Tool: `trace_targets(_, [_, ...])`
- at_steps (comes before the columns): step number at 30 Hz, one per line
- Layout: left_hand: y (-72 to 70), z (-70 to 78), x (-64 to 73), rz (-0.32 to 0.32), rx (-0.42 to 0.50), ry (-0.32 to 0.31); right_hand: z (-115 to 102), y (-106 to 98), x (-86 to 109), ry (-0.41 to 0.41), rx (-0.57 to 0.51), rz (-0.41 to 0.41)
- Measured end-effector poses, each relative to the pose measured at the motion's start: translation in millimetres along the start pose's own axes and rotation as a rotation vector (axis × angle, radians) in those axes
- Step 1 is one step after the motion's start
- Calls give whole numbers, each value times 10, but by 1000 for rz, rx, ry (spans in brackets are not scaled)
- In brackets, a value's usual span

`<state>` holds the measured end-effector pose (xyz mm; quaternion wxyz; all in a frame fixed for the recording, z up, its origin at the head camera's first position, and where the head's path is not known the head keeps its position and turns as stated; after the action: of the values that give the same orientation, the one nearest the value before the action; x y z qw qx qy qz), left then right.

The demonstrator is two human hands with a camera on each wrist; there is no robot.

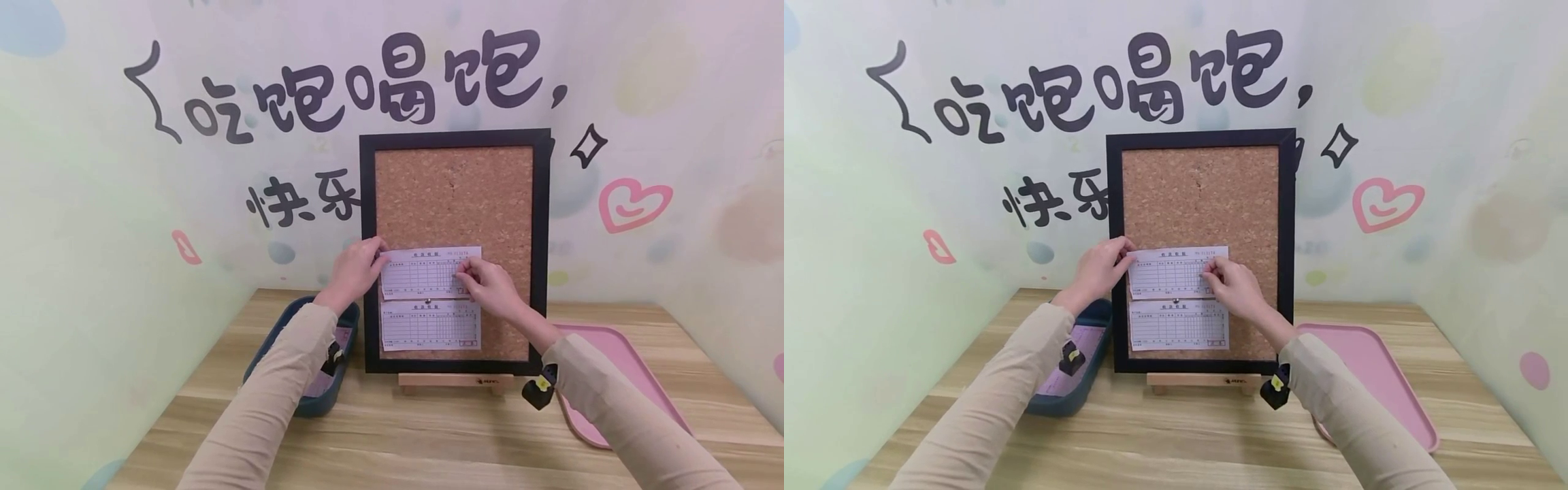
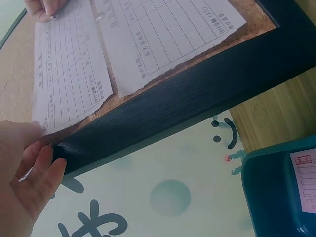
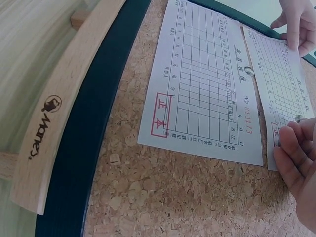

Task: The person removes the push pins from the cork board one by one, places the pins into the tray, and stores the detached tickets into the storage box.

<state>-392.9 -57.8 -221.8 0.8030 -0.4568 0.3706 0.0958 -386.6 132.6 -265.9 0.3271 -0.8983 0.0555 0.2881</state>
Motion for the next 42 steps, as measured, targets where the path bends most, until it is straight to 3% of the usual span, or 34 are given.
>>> trace_targets(13, [-39, -38, 50, 1, 12, 15, -5, 9, 12, -32, 8, -20])
trace_targets(22, [-181, -91, 116, 51, 76, -38, 29, -96, 82, -27, 37, -29])
trace_targets(32, [-396, -208, 338, 49, 158, -35, 98, -351, 275, -114, 63, 1])
trace_targets(42, [-668, -500, 596, 121, 160, -92, 345, -571, 473, -95, 33, -7])
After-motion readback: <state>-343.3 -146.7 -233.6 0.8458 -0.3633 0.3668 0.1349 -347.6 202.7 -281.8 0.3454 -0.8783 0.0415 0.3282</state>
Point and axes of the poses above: each hand's wrist, its own x-axis away from the middle knuckle, its own y-axis out of the palm, z = x × y, the point moved 10 cm from there along -x, towards the middle knuckle, and after that the axes turned 13 degrees about z, right-handed, at the moved point
